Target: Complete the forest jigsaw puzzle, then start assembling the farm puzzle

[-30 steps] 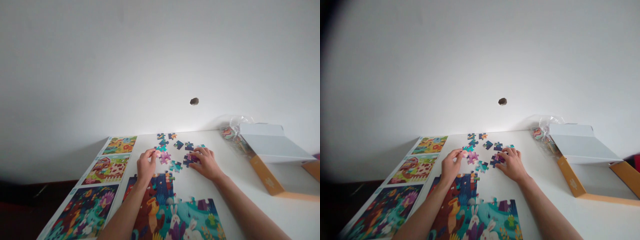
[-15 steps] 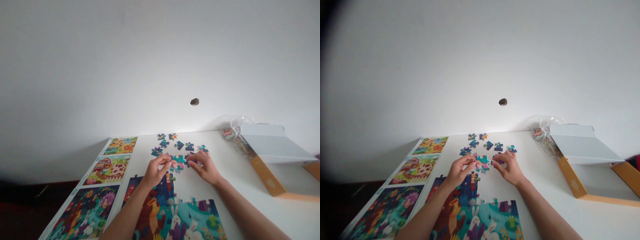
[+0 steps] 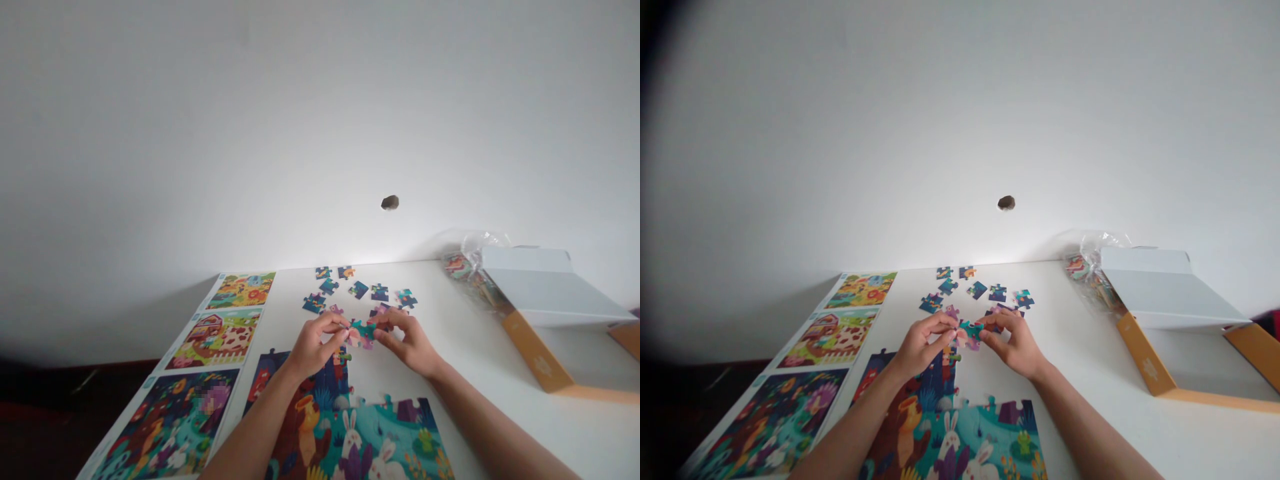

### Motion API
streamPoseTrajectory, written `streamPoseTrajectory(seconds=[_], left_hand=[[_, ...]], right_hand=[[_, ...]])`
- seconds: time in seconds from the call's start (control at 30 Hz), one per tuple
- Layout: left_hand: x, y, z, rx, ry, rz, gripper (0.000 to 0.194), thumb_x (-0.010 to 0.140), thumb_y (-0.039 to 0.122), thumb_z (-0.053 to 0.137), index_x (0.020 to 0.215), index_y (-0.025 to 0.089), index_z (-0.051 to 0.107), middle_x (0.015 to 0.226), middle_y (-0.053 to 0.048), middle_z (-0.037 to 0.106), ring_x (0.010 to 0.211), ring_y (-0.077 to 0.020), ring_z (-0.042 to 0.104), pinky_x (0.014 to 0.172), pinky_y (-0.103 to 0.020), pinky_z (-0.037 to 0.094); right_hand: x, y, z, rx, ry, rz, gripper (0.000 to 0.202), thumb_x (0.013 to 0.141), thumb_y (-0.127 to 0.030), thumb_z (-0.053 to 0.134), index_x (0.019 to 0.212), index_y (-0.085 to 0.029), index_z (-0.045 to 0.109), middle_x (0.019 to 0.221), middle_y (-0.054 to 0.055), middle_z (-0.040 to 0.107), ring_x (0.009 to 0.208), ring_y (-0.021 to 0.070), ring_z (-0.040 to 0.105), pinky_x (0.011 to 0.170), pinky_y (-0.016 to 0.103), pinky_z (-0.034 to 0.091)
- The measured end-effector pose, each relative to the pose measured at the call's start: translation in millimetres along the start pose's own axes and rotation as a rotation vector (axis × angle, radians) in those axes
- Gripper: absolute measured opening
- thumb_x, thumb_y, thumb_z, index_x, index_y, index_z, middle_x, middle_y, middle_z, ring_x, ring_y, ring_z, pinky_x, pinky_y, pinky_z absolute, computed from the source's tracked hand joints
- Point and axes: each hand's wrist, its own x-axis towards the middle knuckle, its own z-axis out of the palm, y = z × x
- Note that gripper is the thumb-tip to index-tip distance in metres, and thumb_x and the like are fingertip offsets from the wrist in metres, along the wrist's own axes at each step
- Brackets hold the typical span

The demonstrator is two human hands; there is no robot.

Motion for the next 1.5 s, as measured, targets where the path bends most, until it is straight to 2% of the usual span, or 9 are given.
streamPoseTrajectory(seconds=[0.1,0.23,0.37,0.53,0.73,0.9,1.13,1.33,1.5], left_hand=[[0,0,-0.6,0.017,0.006,0.021,0.018,0.088,0.034,0.056,0.093,0.017,0.06,0.088,-0.007,0.073,0.085,-0.0205,0.069,0.08,-0.031,0.051],[0,0,-1.6,0.124,0.049,0.079,0.021,0.087,0.035,0.057,0.081,0.017,0.065,0.082,-0.006,0.07,0.078,-0.0174,0.065,0.076,-0.028,0.049],[1,1,1.6,0.12,0.034,0.062,0.023,0.086,0.035,0.06,0.098,0.018,0.068,0.086,-0.006,0.072,0.081,-0.0179,0.065,0.077,-0.028,0.049],[1,4,11.5,0.073,-0.074,0.019,0.018,0.081,0.032,0.065,0.092,0.018,0.071,0.088,-0.005,0.073,0.08,-0.0178,0.067,0.074,-0.027,0.052],[2,3,10.1,-0.017,-0.013,-0.122,0.02,0.082,0.037,0.061,0.087,0.017,0.063,0.077,-0.002,0.071,0.068,-0.0164,0.065,0.061,-0.024,0.05],[2,6,5.1,0.06,-0.005,-0.073,0.027,0.086,0.042,0.055,0.083,0.017,0.066,0.077,-0.005,0.069,0.071,-0.0183,0.064,0.067,-0.028,0.052],[3,5,5.4,0.23,-0.018,0.066,0.019,0.085,0.033,0.059,0.085,0.02,0.073,0.081,-0.005,0.072,0.083,-0.0201,0.062,0.085,-0.034,0.047],[2,5,7.6,0.263,-0.108,0.157,0.015,0.084,0.028,0.061,0.082,0.023,0.075,0.08,-0.005,0.073,0.082,-0.0197,0.061,0.083,-0.034,0.047],[2,3,8.6,0.294,-0.169,0.22,0.013,0.084,0.027,0.062,0.084,0.023,0.075,0.081,-0.005,0.074,0.082,-0.02,0.062,0.086,-0.037,0.045]], right_hand=[[0,-2,-1,-0.006,-0.022,-0.009,0.026,0.09,-0.044,0.062,0.1,-0.023,0.07,0.085,0.005,0.066,0.075,0.0207,0.055,0.07,0.033,0.042],[1,-2,0,0.011,0.012,-0.038,0.026,0.097,-0.041,0.053,0.105,-0.022,0.07,0.089,0.006,0.066,0.083,0.0222,0.057,0.078,0.035,0.044],[1,-4,3,0.004,-0.023,-0.1,0.026,0.099,-0.04,0.05,0.111,-0.024,0.068,0.095,0.006,0.065,0.09,0.0224,0.057,0.086,0.037,0.042],[-1,-7,6,0.004,-0.021,-0.041,0.033,0.092,-0.046,0.061,0.116,-0.022,0.064,0.084,0.005,0.065,0.08,0.0213,0.057,0.077,0.035,0.044],[-3,-6,6,0.085,-0.072,0.036,0.036,0.089,-0.041,0.066,0.116,-0.02,0.059,0.078,0.002,0.067,0.072,0.0192,0.058,0.071,0.033,0.044],[0,-4,1,0.112,-0.087,0.034,0.029,0.095,-0.045,0.056,0.099,-0.019,0.069,0.075,0.004,0.068,0.068,0.0186,0.059,0.065,0.031,0.044],[-2,-4,-14,-0.144,-0.286,-0.106,0.022,0.093,-0.04,0.061,0.089,-0.024,0.075,0.082,0.004,0.072,0.077,0.0205,0.059,0.087,0.042,0.035],[-5,-6,-14,-0.208,-0.394,-0.126,0.019,0.09,-0.037,0.064,0.081,-0.023,0.075,0.071,0.004,0.069,0.075,0.0205,0.06,0.086,0.039,0.036],[-7,-8,-14,-0.243,-0.408,-0.135,0.012,0.086,-0.03,0.067,0.079,-0.023,0.073,0.069,0.003,0.067,0.077,0.021,0.059,0.087,0.039,0.037]])
